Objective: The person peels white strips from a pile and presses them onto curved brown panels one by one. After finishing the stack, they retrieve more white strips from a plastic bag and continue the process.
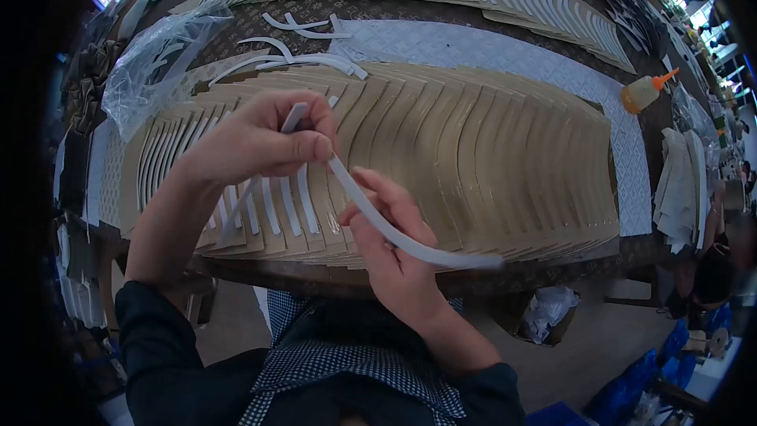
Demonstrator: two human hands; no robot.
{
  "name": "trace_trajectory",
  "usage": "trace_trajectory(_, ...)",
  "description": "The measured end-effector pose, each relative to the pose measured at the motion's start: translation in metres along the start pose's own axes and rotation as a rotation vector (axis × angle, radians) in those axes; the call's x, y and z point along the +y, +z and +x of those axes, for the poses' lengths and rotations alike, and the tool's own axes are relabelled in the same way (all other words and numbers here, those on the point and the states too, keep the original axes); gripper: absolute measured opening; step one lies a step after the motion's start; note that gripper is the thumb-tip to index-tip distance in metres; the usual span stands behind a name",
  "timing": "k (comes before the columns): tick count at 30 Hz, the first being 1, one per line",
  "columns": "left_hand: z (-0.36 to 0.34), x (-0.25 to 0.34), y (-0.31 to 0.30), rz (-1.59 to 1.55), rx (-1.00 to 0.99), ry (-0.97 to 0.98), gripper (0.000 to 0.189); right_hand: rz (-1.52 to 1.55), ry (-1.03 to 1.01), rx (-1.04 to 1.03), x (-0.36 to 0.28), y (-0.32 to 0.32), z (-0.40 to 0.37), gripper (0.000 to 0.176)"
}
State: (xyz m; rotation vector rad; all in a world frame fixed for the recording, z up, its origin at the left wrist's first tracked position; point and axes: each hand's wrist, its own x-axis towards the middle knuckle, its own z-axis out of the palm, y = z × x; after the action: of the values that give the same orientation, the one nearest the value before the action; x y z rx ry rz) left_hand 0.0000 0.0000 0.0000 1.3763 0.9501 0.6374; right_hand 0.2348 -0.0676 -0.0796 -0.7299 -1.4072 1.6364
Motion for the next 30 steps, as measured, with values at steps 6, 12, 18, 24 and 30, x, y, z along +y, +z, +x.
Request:
trace_trajectory(6,-0.001,-0.014,-0.029,0.170,0.146,0.047,0.012,-0.236,-0.271,0.121,-0.014,0.002,-0.011,0.046)
trace_trajectory(12,0.005,-0.021,-0.026,0.051,0.347,0.046,0.018,-0.458,-0.403,0.003,-0.013,0.014,0.003,0.043)
trace_trajectory(18,0.011,-0.027,-0.045,-0.079,0.342,0.008,0.025,-0.606,-0.384,0.109,-0.008,0.017,-0.001,0.048)
trace_trajectory(24,0.012,-0.024,-0.050,-0.111,0.313,0.049,0.025,-0.653,-0.295,0.007,-0.026,0.013,0.008,0.060)
trace_trajectory(30,0.025,-0.038,-0.051,-0.080,0.386,0.027,0.024,-0.577,-0.398,-0.021,-0.007,0.023,0.009,0.053)
